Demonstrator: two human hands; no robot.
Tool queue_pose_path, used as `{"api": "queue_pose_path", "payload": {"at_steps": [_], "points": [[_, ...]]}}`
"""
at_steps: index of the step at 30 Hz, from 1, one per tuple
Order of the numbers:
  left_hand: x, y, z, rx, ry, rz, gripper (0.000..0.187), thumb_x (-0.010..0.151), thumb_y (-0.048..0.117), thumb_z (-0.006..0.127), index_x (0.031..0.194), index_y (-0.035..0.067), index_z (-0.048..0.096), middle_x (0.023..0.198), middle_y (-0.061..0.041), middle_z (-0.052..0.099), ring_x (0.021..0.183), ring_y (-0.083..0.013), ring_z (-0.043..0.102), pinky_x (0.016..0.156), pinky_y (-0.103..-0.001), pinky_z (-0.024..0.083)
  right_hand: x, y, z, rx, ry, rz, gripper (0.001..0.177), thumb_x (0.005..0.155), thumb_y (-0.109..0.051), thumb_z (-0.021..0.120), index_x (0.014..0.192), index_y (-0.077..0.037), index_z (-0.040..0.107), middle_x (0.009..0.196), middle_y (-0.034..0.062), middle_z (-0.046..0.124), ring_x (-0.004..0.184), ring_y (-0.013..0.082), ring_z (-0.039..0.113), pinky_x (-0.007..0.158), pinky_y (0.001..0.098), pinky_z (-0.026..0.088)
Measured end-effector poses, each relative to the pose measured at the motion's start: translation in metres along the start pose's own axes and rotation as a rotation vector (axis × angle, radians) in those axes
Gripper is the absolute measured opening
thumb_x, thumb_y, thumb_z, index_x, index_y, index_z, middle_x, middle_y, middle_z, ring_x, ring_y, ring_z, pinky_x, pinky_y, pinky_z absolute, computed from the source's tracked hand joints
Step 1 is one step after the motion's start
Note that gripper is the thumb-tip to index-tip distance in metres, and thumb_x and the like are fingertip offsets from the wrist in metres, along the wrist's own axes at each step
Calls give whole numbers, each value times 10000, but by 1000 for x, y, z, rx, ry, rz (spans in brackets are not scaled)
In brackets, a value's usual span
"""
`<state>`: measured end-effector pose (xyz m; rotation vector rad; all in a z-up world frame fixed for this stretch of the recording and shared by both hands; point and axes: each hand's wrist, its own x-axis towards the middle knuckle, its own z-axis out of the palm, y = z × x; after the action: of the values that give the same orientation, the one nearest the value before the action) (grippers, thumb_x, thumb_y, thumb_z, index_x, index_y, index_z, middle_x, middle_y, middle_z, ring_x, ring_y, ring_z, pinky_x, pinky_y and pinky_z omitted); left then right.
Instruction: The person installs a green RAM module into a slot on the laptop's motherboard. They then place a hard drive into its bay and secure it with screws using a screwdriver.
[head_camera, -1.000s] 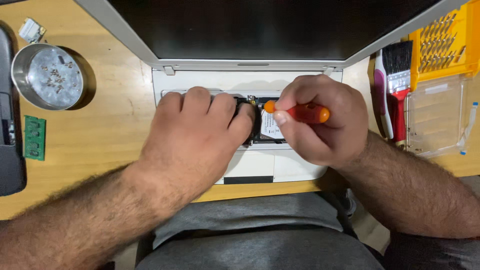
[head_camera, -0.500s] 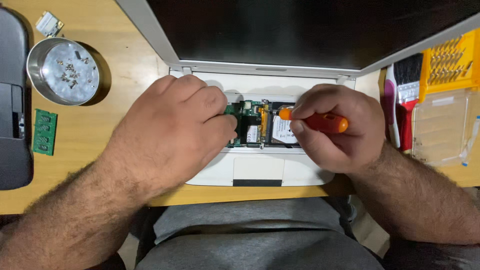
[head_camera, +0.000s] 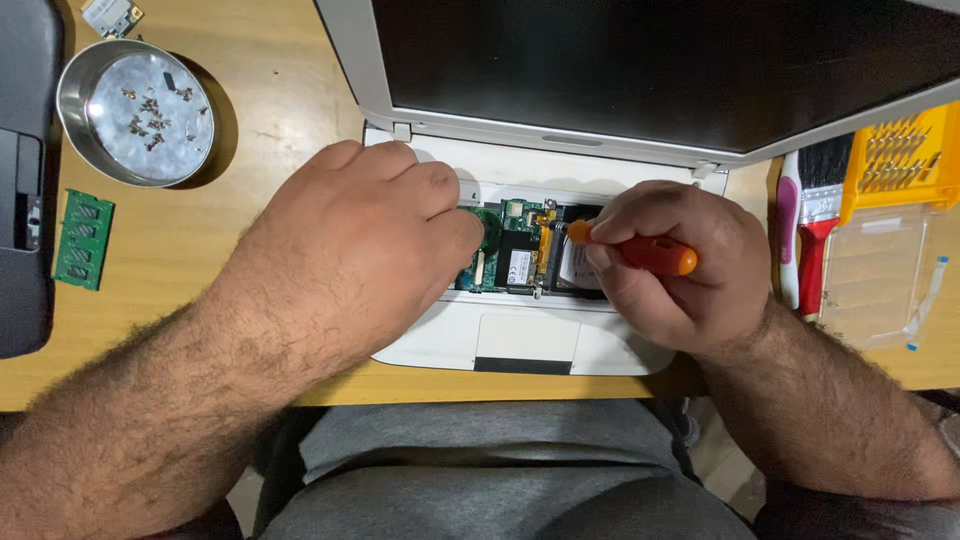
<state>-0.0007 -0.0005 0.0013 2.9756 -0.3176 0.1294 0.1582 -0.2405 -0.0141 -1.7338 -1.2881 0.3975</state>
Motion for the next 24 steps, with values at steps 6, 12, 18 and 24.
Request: {"api": "queue_pose_path", "payload": {"at_steps": [6,12,18,24], "points": [[1,3,3,-24,76,4,156,762,95,707,724,214,613,797,13,563,777,-267,565,652,-400,471,-1,-3,0,67,-11,69,115,932,-14,690,1016,-21,611,986,134,691,805,208,691,730,284,558],[4,8,2,-13,70,23,237,817,71,718,699,219,574,767,28,533,776,-235,544,671,-377,477,1,0,-2,4,-30,11,117,928,-28,677,1018,-14,604,973,138,698,802,228,706,716,302,564],[8,13,0,-76,18,10,181,779,67,750,832,210,653,847,14,582,840,-260,578,725,-397,499,-1,-1,1,97,38,41,114,927,20,682,995,18,591,965,159,671,825,247,702,758,309,584],[11,15,9,68,53,54,394,761,112,711,1110,296,706,890,38,599,811,-246,573,683,-375,456,-2,-1,1,184,88,70,126,920,32,665,1003,25,569,934,172,662,783,236,686,721,293,556]]}}
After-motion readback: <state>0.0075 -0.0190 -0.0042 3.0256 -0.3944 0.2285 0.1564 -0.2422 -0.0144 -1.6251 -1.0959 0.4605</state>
